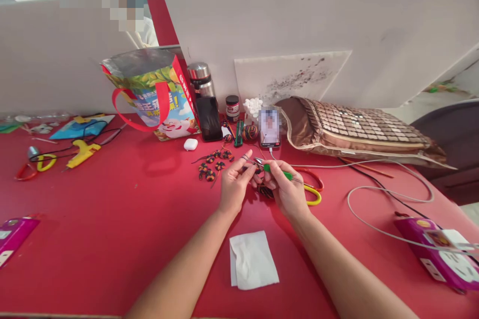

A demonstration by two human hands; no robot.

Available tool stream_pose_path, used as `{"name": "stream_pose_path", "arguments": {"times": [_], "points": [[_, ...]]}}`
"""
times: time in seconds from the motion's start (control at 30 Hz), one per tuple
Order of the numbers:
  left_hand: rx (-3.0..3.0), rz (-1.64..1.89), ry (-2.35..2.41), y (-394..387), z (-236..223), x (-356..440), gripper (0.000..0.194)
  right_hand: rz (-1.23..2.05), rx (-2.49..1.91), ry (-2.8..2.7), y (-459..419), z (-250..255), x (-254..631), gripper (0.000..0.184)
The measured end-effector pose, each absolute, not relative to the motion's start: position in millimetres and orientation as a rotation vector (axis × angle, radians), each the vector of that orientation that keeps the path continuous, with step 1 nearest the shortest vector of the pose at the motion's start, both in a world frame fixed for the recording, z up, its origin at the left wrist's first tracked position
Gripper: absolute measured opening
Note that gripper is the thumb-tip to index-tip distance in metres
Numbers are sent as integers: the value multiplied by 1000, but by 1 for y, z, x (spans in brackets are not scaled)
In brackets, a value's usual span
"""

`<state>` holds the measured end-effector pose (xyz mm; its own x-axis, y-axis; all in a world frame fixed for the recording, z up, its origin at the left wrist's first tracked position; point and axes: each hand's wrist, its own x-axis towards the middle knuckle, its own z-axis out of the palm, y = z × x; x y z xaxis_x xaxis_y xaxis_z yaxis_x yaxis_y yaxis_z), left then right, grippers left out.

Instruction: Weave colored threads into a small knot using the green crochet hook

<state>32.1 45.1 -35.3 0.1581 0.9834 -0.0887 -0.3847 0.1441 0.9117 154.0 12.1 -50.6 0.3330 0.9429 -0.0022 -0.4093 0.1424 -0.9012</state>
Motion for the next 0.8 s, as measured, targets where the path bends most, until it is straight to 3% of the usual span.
{"name": "stream_pose_path", "arguments": {"times": [0.27,0.47,0.8], "points": [[695,1173,887,36,-29,34,52,742,-1147,-952,-5,-51,139,22],[680,1109,871,43,-25,22,43,1067,-963,-762,0,-52,148,30],[728,1055,798,44,-17,15,42,1124,-892,-712,4,-42,162,34]]}}
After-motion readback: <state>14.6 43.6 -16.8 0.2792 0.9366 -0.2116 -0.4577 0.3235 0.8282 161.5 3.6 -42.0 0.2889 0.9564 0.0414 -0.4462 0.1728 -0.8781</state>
